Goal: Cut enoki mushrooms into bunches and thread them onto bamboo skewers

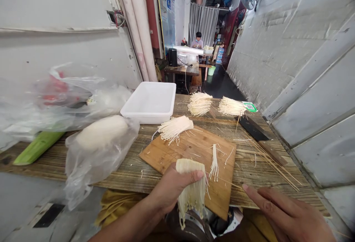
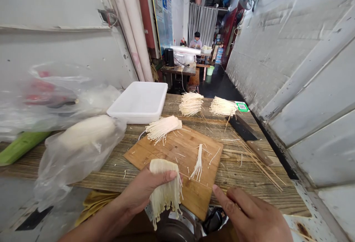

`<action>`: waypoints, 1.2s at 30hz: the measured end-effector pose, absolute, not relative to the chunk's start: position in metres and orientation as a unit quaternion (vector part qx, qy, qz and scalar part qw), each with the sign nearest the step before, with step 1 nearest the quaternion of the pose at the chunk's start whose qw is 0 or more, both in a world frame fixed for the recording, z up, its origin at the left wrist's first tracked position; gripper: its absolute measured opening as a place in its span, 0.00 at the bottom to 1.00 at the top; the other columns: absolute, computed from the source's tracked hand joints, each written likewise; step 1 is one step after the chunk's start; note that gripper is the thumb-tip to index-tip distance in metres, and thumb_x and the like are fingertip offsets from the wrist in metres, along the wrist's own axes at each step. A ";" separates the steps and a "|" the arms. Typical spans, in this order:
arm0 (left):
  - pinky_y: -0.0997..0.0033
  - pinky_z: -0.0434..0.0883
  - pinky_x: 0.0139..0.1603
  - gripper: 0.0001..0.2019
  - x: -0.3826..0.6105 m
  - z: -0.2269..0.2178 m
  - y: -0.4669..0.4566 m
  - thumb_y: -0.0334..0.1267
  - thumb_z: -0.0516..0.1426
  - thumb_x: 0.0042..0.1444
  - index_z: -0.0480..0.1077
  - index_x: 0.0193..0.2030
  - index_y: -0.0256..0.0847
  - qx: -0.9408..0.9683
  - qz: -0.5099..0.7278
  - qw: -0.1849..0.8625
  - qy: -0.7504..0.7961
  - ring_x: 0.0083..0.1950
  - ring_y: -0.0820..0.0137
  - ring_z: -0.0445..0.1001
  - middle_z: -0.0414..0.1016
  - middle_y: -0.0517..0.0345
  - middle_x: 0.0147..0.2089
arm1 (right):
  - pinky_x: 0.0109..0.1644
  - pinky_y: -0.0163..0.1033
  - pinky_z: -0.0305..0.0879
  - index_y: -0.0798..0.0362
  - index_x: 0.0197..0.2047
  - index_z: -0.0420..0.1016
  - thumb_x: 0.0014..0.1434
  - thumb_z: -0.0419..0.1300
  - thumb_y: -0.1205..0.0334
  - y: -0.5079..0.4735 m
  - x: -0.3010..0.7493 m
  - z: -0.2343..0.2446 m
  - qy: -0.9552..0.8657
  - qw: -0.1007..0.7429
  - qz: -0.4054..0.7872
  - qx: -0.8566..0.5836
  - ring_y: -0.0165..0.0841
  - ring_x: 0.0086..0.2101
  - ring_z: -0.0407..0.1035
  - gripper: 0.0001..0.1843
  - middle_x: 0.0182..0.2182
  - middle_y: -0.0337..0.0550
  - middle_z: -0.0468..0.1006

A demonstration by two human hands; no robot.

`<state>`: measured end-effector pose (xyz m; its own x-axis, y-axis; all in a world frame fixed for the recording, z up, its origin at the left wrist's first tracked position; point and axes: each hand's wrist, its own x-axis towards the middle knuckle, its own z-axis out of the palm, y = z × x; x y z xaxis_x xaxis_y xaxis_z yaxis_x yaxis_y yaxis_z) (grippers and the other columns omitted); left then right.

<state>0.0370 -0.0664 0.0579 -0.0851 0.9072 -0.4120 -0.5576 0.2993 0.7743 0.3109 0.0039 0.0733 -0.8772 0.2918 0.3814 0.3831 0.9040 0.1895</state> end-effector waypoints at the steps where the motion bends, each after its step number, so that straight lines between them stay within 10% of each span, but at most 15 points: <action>1: 0.67 0.72 0.37 0.16 0.037 0.058 -0.066 0.41 0.70 0.37 0.78 0.33 0.35 0.184 0.562 0.650 0.477 0.31 0.66 0.76 0.80 0.52 0.30 | 0.27 0.29 0.71 0.49 0.61 0.67 0.60 0.45 0.76 0.004 0.311 0.074 -0.960 0.176 -0.128 -0.176 0.28 0.28 0.75 0.29 0.36 0.41 0.80; 27: 0.65 0.72 0.42 0.19 0.048 0.063 -0.065 0.39 0.70 0.37 0.79 0.38 0.36 0.191 0.572 0.650 0.462 0.37 0.62 0.78 0.81 0.51 0.37 | 0.34 0.29 0.73 0.53 0.58 0.66 0.62 0.46 0.75 0.003 0.288 0.082 -0.963 0.200 -0.009 -0.181 0.28 0.35 0.76 0.23 0.40 0.45 0.79; 36: 0.66 0.73 0.36 0.17 0.075 0.062 -0.072 0.42 0.70 0.38 0.78 0.33 0.33 0.174 0.522 0.704 0.448 0.30 0.67 0.75 0.80 0.51 0.31 | 0.23 0.31 0.64 0.54 0.57 0.65 0.64 0.45 0.74 -0.013 0.270 0.074 -0.957 0.193 0.046 -0.210 0.26 0.23 0.69 0.21 0.29 0.40 0.76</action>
<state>0.0751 -0.0719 0.0617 0.0522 0.8919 -0.4491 -0.5793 0.3934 0.7139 0.2699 -0.0135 0.0735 -0.8373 0.4205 0.3494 0.3849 0.9072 -0.1696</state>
